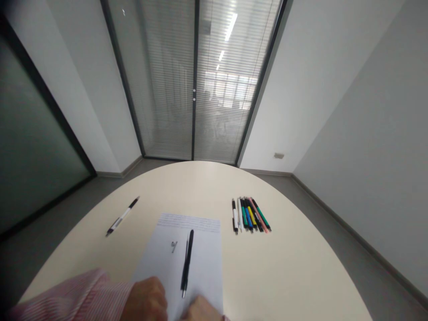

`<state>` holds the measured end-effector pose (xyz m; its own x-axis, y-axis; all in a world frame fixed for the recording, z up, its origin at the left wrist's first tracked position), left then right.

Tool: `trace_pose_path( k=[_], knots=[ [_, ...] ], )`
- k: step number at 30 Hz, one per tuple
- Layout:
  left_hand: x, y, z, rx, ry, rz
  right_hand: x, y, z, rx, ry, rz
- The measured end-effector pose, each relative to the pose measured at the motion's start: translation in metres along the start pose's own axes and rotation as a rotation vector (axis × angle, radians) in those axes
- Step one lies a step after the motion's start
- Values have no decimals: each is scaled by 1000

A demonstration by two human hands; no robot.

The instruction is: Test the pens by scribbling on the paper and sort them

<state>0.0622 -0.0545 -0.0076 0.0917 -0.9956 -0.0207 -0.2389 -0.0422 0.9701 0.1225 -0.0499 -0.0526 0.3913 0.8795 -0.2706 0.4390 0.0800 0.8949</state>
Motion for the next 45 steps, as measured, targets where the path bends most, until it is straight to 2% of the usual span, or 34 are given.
trace_pose_path(
  k=[3,6,8,9,10,12,14,21,25,27,31,33,36,39,45],
  knots=[
    [-1,5,-1,19,1,2,-4,12,-5,106,14,-3],
    [0,2,1,36,22,-13,-12,37,-11,266,35,-5],
    [0,-5,5,56,80,-34,-14,62,-12,419,-22,43],
    [-3,-7,8,86,145,-65,-11,75,-12,506,-107,69],
    [-5,-9,11,122,201,-99,-6,85,-12,538,-194,67],
    [-5,-15,16,153,242,-123,4,89,-16,432,-335,-3],
    [-3,-18,18,167,252,-129,11,89,-18,354,-408,-47],
    [-2,-16,18,196,259,-144,23,75,-17,273,-536,-87],
    [-1,-15,16,183,221,-136,30,74,-12,310,-618,-79],
    [-2,-6,11,199,225,-143,33,74,-10,324,-643,-98],
    [-16,35,-1,407,333,-134,38,77,-7,361,-705,-184],
    [-28,50,-6,450,397,-100,39,82,-7,388,-702,-202],
    [-37,53,-13,355,341,-115,40,92,-6,462,-669,-225],
    [-38,45,-13,288,279,-189,43,99,-2,559,-670,-272],
    [-36,38,-11,279,259,-230,48,105,3,647,-654,-371]
  ],
)
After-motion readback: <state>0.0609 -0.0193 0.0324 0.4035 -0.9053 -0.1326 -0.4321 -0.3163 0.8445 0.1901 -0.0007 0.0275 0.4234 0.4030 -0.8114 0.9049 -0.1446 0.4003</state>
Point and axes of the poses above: each hand's wrist, its own z-axis away from the middle knuckle, its own y-axis out of the back of the hand, x = y × z, the point moved 7 cm from there along -z, towards the middle knuckle, and after that the axes turned 5 degrees about -z, right-handed, at the moved point
